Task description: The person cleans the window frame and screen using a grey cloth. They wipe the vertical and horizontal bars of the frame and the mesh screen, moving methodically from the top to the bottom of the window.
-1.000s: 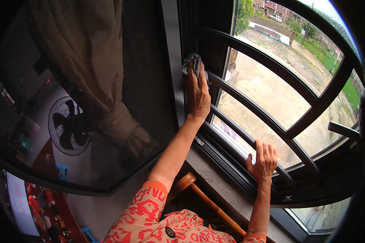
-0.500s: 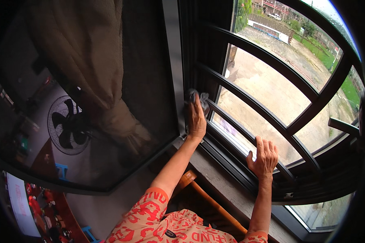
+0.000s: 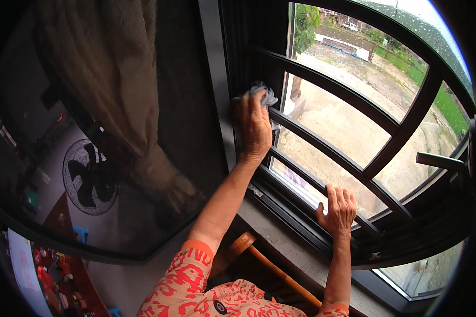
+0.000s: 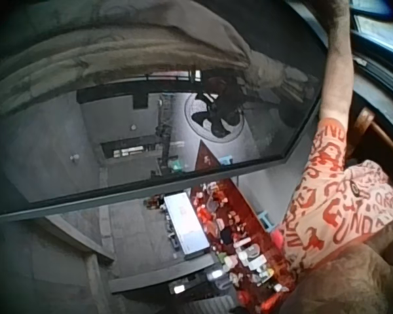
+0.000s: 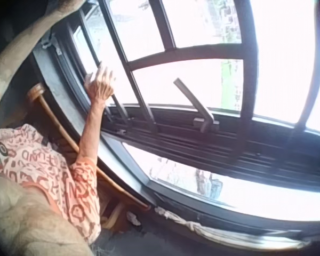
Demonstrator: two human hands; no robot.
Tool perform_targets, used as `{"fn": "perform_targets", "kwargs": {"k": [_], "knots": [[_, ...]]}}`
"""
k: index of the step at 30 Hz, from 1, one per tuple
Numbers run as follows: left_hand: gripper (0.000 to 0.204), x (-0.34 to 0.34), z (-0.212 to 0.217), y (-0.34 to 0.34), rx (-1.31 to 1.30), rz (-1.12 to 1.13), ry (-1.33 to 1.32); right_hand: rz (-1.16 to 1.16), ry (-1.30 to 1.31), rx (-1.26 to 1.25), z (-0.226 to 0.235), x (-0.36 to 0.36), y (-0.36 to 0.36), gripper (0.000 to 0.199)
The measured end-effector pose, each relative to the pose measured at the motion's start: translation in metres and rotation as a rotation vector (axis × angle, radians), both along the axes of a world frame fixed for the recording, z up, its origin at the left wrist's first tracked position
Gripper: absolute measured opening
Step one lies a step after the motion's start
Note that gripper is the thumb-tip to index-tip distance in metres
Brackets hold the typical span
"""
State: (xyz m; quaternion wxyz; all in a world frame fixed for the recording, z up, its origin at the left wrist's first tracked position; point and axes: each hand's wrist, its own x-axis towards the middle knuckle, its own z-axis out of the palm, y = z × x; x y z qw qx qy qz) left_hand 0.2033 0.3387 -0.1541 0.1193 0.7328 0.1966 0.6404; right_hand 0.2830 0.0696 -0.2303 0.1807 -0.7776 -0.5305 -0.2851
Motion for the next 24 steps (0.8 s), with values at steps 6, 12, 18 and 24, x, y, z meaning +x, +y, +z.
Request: {"fn": "perform_targets", "kwargs": {"k": [6, 12, 18, 24], "knots": [[0.03, 0.011, -0.01, -0.014, 0.057, 0.099, 0.022, -0.012, -0.034, 0.012, 0.002, 0.0, 0.001, 0.05], [0.023, 0.007, -0.014, -0.024, 0.067, 0.04, 0.082, 0.001, -0.027, 0.019, 0.001, 0.0, 0.0, 0.051], [0.024, -0.008, 0.01, -0.044, 0.116, -0.197, -0.007, 0.006, -0.031, 0.019, 0.003, 0.002, -0.001, 0.051], [0.026, 0.006, 0.098, 0.003, 0.212, 0.139, -0.178, 0.011, 0.01, 0.023, -0.001, 0.003, -0.003, 0.051]]}}
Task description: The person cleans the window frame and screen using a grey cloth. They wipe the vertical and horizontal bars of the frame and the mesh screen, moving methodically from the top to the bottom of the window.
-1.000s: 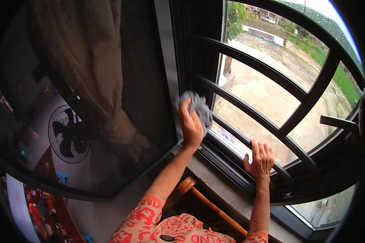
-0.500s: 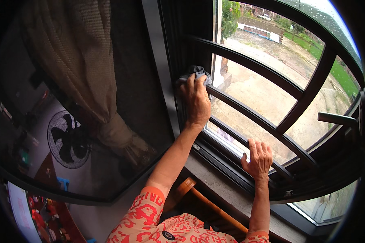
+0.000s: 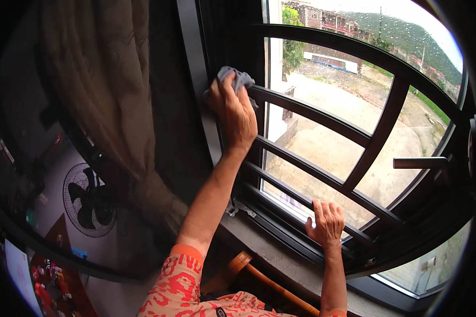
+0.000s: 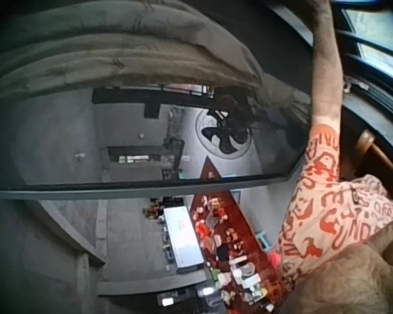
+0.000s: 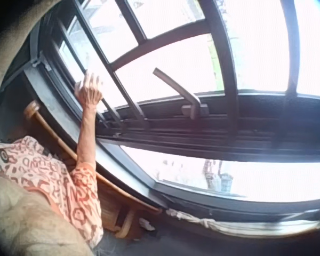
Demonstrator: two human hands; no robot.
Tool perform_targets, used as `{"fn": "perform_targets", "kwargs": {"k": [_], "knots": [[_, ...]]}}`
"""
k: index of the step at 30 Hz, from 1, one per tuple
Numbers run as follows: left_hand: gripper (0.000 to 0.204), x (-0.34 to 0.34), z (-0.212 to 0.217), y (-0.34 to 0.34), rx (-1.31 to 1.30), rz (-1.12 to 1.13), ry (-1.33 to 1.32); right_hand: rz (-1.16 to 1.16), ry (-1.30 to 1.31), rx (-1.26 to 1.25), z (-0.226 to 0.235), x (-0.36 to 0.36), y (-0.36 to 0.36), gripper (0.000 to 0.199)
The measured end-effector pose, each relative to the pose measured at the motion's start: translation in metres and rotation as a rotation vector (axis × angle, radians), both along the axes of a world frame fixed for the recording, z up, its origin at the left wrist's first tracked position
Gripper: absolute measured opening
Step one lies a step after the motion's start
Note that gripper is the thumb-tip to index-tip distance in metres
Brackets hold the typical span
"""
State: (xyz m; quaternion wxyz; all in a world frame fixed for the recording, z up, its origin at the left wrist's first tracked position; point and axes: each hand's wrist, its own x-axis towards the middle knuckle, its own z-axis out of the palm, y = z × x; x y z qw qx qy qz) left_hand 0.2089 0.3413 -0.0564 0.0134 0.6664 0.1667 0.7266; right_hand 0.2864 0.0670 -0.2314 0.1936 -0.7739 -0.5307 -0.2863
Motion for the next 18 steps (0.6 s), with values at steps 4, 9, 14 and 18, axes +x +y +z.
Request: {"fn": "perform_targets", "kwargs": {"k": [4, 9, 14, 18], "knots": [[0.026, 0.013, 0.007, 0.017, 0.024, 0.194, 0.042, 0.005, 0.008, -0.015, 0.003, -0.003, 0.003, 0.052], [0.02, 0.012, -0.001, 0.014, 0.068, 0.168, 0.054, -0.001, -0.056, 0.005, 0.001, 0.0, 0.002, 0.05], [0.012, 0.01, 0.003, 0.0, 0.129, 0.084, 0.089, -0.003, -0.051, -0.007, 0.001, 0.0, 0.0, 0.05], [0.014, 0.007, 0.006, -0.029, 0.082, -0.009, 0.16, -0.003, -0.034, -0.016, 0.004, -0.001, 0.0, 0.05]]}}
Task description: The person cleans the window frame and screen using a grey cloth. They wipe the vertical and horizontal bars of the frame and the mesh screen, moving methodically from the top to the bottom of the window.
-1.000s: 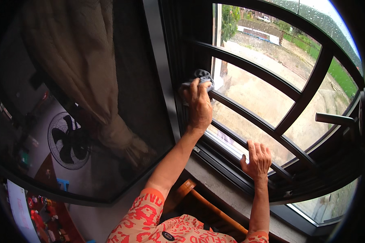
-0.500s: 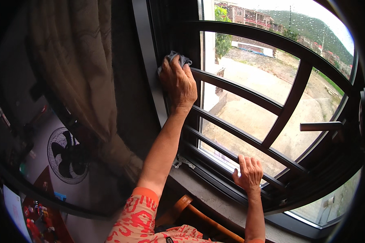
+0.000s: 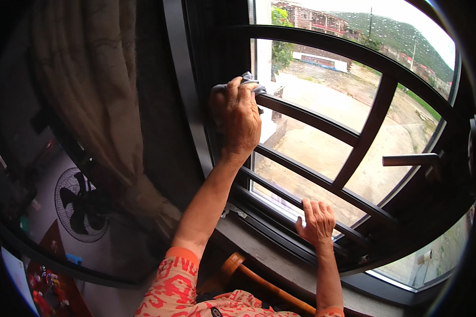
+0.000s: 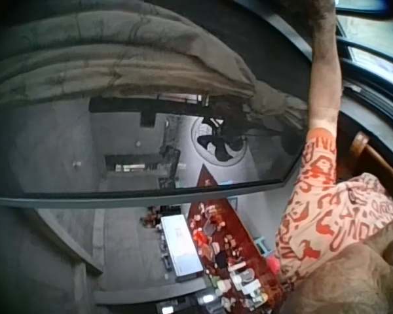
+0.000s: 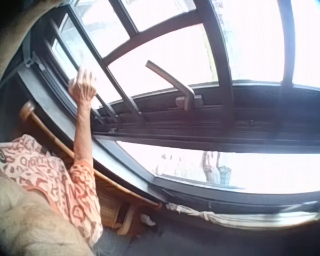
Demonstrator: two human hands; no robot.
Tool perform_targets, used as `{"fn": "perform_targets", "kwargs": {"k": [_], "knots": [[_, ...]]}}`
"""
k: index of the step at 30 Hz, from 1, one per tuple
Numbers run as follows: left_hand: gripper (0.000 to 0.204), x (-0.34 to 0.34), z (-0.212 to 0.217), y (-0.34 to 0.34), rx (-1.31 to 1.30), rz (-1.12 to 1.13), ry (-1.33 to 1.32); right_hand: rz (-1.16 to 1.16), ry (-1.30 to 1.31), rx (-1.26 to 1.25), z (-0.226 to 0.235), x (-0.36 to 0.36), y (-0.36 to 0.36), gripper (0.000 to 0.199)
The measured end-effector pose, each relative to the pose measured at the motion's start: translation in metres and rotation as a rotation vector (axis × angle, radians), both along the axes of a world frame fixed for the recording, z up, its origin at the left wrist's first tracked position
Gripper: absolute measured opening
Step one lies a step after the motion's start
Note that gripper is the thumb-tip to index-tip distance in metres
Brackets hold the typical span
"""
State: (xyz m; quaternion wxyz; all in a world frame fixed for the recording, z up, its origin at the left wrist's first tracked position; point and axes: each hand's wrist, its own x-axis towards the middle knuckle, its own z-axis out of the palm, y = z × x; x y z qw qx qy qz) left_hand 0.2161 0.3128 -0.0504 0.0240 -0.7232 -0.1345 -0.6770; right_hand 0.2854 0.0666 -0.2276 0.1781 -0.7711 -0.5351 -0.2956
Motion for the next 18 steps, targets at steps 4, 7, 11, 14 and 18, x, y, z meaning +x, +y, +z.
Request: {"fn": "perform_targets", "kwargs": {"k": [4, 7, 11, 14, 18], "knots": [[0.014, 0.005, 0.0, -0.029, 0.039, -0.106, 0.019, -0.004, 0.006, 0.0, -0.002, 0.002, 0.0, 0.05], [0.014, 0.007, 0.003, -0.048, 0.106, -0.123, 0.034, 0.0, 0.022, -0.003, 0.0, -0.001, 0.002, 0.049], [0.014, 0.011, 0.005, -0.078, 0.128, -0.191, 0.069, 0.006, 0.023, 0.013, -0.004, 0.002, -0.001, 0.049], [0.014, 0.014, 0.003, -0.102, 0.038, -0.488, 0.078, 0.015, 0.025, 0.015, -0.007, 0.005, -0.001, 0.05], [0.022, 0.017, 0.01, -0.134, 0.022, -0.766, -0.112, 0.016, 0.032, 0.017, -0.007, 0.003, -0.001, 0.05]]}}
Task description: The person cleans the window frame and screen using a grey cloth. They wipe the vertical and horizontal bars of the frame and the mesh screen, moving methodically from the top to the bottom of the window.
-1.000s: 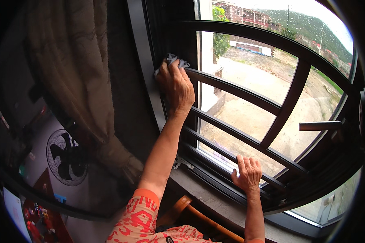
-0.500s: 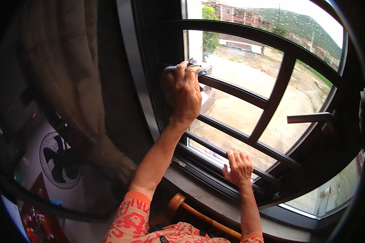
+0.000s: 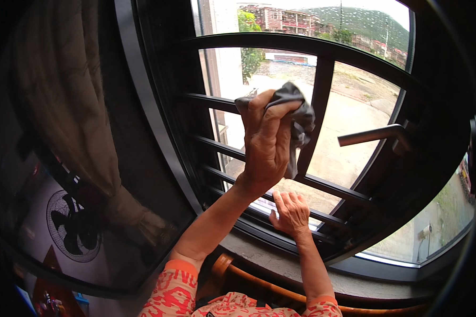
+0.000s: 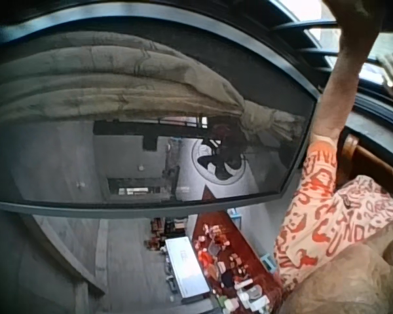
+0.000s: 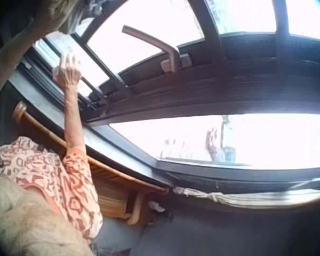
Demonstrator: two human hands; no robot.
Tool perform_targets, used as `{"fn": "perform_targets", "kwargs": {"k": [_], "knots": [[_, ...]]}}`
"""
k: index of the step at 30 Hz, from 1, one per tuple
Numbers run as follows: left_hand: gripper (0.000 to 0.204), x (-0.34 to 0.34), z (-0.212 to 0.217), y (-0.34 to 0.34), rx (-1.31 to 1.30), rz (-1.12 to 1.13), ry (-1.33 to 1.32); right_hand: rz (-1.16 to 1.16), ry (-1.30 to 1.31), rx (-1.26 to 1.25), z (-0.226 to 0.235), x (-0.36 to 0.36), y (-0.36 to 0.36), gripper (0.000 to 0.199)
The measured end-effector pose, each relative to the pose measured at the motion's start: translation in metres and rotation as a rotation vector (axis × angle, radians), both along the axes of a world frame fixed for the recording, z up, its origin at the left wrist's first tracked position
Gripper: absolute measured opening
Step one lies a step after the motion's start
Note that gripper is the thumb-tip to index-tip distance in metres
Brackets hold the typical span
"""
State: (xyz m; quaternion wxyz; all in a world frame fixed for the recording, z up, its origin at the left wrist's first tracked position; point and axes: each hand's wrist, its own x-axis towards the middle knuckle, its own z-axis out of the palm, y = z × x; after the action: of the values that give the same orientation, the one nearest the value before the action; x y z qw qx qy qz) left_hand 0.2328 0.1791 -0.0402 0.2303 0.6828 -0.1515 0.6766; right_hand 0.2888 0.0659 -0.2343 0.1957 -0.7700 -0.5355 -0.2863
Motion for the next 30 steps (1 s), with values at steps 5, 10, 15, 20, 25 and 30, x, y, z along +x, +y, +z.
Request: {"fn": "perform_targets", "kwargs": {"k": [5, 10, 15, 20, 25, 30], "knots": [[0.038, 0.031, 0.017, -0.033, 0.063, 0.137, 0.02, 0.012, -0.006, 0.0, 0.001, 0.001, -0.001, 0.051], [0.044, 0.037, -0.005, -0.042, 0.054, 0.216, 0.029, 0.034, 0.006, 0.024, -0.001, 0.004, -0.001, 0.044], [0.044, 0.03, -0.018, -0.042, 0.093, 0.318, 0.084, 0.037, 0.033, 0.013, -0.006, 0.004, -0.002, 0.036], [0.034, 0.026, -0.038, -0.041, 0.113, 0.377, 0.087, 0.01, 0.093, -0.027, -0.006, 0.002, -0.001, 0.035], [0.031, 0.013, -0.07, -0.046, 0.143, 0.402, 0.13, 0.044, 0.177, 0.082, 0.014, -0.008, -0.007, 0.031], [0.033, 0.003, -0.105, -0.038, 0.099, 0.257, 0.259, 0.05, 0.169, 0.143, 0.003, -0.003, -0.003, 0.031]]}}
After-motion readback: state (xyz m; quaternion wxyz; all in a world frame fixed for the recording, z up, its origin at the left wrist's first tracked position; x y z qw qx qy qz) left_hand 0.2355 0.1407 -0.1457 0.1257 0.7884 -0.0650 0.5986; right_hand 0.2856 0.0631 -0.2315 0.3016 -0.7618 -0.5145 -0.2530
